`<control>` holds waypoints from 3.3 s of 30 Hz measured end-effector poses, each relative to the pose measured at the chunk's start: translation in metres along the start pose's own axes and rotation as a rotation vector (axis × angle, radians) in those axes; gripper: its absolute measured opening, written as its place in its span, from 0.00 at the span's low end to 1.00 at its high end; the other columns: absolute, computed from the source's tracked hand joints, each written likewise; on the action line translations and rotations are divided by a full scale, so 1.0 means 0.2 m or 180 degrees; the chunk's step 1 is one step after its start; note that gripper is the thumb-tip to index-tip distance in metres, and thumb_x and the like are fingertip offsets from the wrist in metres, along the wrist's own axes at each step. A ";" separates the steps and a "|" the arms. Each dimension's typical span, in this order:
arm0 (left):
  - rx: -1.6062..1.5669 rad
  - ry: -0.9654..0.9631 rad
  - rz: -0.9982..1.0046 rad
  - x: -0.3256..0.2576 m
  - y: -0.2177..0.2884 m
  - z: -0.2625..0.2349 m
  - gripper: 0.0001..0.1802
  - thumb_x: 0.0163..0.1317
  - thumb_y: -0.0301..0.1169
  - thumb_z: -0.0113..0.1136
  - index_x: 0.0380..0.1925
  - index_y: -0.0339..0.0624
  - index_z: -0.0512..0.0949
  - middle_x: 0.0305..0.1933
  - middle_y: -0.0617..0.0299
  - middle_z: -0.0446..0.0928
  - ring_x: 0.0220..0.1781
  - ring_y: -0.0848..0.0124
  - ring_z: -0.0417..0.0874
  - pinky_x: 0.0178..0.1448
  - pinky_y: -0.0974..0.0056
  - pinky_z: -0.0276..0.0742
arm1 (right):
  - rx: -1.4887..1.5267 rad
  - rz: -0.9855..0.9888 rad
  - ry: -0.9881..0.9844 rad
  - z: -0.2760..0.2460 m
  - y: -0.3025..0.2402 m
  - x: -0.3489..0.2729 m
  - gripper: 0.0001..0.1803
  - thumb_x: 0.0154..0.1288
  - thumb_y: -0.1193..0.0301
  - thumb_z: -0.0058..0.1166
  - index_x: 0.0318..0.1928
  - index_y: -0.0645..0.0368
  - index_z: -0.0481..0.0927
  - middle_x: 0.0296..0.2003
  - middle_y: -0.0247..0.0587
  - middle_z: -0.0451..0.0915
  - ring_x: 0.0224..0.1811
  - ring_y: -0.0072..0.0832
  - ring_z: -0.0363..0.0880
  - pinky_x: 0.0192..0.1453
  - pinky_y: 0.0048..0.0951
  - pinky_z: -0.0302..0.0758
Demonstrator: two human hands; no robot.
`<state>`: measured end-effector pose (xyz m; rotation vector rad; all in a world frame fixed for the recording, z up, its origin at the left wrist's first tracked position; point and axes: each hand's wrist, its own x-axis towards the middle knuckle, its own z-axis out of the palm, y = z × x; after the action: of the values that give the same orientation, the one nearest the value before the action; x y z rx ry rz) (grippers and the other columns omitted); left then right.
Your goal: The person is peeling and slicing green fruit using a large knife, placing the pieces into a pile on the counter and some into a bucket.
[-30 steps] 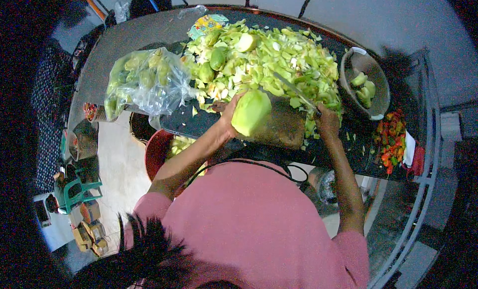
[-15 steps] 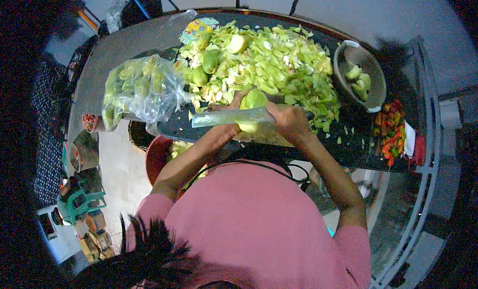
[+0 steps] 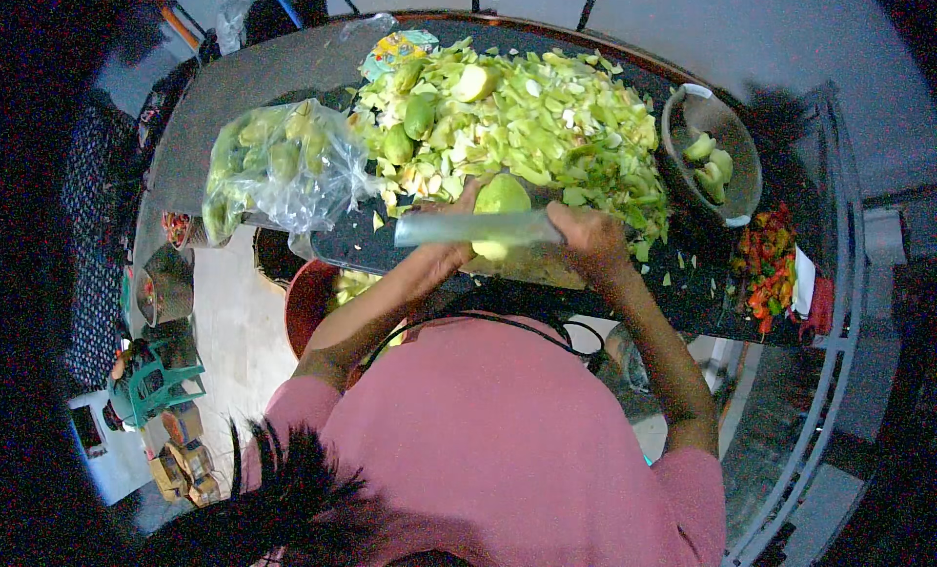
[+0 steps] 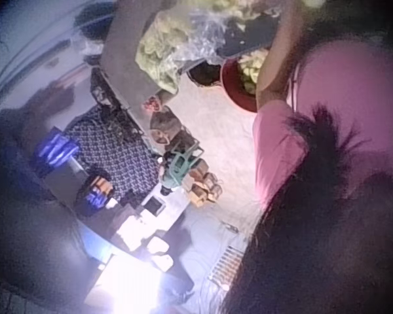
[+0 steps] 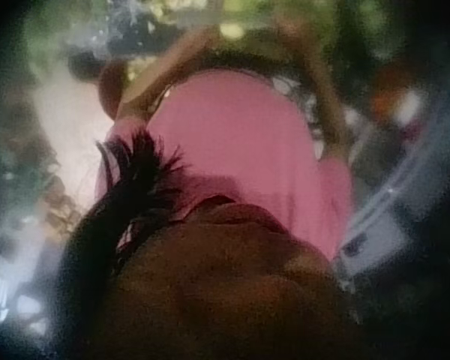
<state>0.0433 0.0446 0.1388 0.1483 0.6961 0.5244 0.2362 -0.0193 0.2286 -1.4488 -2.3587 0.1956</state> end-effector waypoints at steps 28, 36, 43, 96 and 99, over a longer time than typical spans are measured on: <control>0.0102 -0.0115 0.0946 -0.19 -0.04 0.05 0.27 0.57 0.59 0.49 0.41 0.50 0.78 0.37 0.57 0.80 0.32 0.59 0.80 0.33 0.52 0.77 | -0.0146 0.0434 0.0075 0.18 0.15 -0.09 0.13 0.49 0.71 0.59 0.36 0.57 0.72 0.27 0.49 0.76 0.31 0.48 0.77 0.31 0.44 0.72; -0.0422 -0.0990 0.0113 -0.03 -0.04 -0.13 0.27 0.62 0.55 0.44 0.45 0.46 0.75 0.41 0.55 0.80 0.37 0.60 0.81 0.41 0.55 0.79 | -0.0203 0.0331 0.0138 0.20 0.15 -0.06 0.11 0.56 0.73 0.49 0.41 0.57 0.75 0.30 0.51 0.79 0.34 0.47 0.79 0.34 0.42 0.75; 0.0134 -0.0462 0.0175 -0.07 -0.01 -0.05 0.29 0.64 0.55 0.39 0.47 0.43 0.75 0.42 0.52 0.80 0.39 0.56 0.83 0.43 0.50 0.80 | -0.0328 0.1350 0.0234 0.32 0.52 -0.39 0.14 0.51 0.72 0.60 0.40 0.57 0.75 0.31 0.49 0.79 0.36 0.48 0.78 0.36 0.45 0.73; -0.0979 -0.1497 -0.0385 -0.18 0.02 -0.01 0.33 0.61 0.63 0.40 0.50 0.50 0.73 0.44 0.53 0.79 0.41 0.54 0.81 0.33 0.46 0.79 | -0.0147 0.0158 0.0968 0.22 0.10 0.02 0.25 0.63 0.48 0.44 0.35 0.61 0.72 0.25 0.52 0.74 0.28 0.51 0.74 0.30 0.46 0.69; -0.0790 -0.1679 -0.0498 -0.16 -0.02 -0.04 0.33 0.61 0.62 0.42 0.54 0.49 0.70 0.47 0.52 0.78 0.43 0.55 0.81 0.38 0.43 0.79 | -0.0355 0.1165 0.0321 0.24 0.29 -0.02 0.21 0.64 0.52 0.47 0.34 0.61 0.72 0.23 0.53 0.73 0.27 0.52 0.74 0.30 0.45 0.68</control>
<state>0.0194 0.0245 0.1500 -0.0042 0.1235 0.3932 0.2689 0.0076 0.1652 -1.8903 -2.0375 0.0823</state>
